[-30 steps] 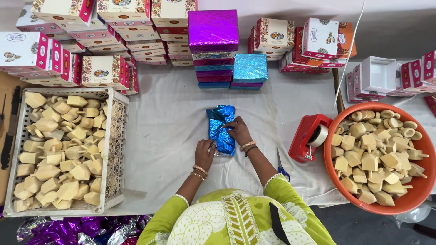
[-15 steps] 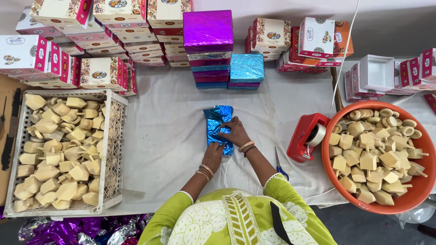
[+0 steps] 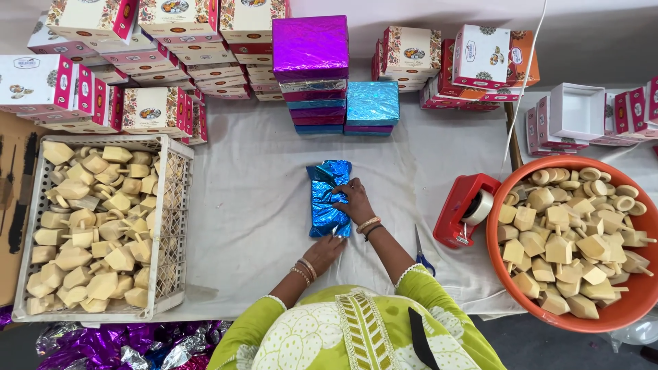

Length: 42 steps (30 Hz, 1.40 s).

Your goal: The person wraps small rectangular boxes in shiny metallic foil paper, folding the edges and securing them with clear tape. They place the wrapped boxes into a larger cardboard box and then proceed to wrap another box using a different color of foil.

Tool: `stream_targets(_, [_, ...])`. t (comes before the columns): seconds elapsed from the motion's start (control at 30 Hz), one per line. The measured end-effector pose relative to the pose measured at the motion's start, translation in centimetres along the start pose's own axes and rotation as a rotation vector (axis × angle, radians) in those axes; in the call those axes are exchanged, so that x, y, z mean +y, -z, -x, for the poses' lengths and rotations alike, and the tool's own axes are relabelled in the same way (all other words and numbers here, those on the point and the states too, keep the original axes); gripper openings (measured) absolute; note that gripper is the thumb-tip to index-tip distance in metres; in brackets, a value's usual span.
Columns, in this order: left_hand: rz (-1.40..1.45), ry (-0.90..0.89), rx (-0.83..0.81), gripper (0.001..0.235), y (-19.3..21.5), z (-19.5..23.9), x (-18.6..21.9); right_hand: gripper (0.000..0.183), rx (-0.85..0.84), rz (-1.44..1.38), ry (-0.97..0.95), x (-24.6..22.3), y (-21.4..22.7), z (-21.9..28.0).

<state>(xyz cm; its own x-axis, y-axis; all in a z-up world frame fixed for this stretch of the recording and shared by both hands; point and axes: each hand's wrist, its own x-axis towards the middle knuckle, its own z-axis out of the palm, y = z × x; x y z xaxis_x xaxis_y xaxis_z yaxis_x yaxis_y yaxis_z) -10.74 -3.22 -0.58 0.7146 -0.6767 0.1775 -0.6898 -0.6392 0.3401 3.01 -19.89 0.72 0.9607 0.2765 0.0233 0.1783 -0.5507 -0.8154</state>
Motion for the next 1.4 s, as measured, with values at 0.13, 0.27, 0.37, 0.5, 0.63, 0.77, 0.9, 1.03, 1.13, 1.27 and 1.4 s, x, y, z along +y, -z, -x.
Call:
stream_targets(0.13, [0.154,0.03,0.063,0.024,0.2,0.9,-1.0,0.047,0.035,-0.01,0.044,-0.4,0.2,0.2])
stream_targets(0.27, [0.236,0.535,0.485,0.029,2.8,-1.1,-7.1,0.047,0.055,-0.02,0.042,-1.1,0.3,0.5])
stream_targets(0.37, [0.353,0.57,0.568,0.041,5.6,-4.0,-13.2,0.047,0.064,-0.011,0.056,-1.2,0.3,0.6])
stream_targets(0.5, [0.491,0.366,0.388,0.044,2.6,-7.6,-20.9,0.047,0.039,-0.024,0.015,-1.0,0.5,0.4])
stream_targets(0.63, [0.667,0.487,0.186,0.025,0.6,-9.8,-23.8,0.048,0.055,-0.018,0.051,-1.3,0.6,0.7])
stream_targets(0.77, [0.614,0.523,-0.039,0.015,-0.8,-12.1,-25.9,0.049,0.016,-0.026,-0.007,-1.8,1.1,0.3])
stream_targets(0.9, [0.284,0.4,0.035,0.007,-0.5,-12.6,-24.3,0.049,-0.037,-0.055,-0.043,-1.6,1.1,0.2])
stream_targets(1.03, [0.245,0.518,0.388,0.013,4.5,-11.4,-17.9,0.048,-0.032,-0.051,-0.048,-1.7,1.3,0.3])
stream_targets(1.13, [0.224,0.411,0.49,0.019,5.1,-7.8,-13.7,0.047,-0.046,-0.06,-0.075,-2.0,1.3,0.4])
stream_targets(1.27, [0.205,0.236,0.33,0.04,3.1,-3.7,-9.5,0.048,-0.034,-0.068,-0.076,-2.0,1.3,0.5])
stream_targets(1.4, [0.159,0.285,0.346,0.048,2.2,-3.0,-7.9,0.051,-0.085,-0.091,-0.052,-1.9,2.0,0.8])
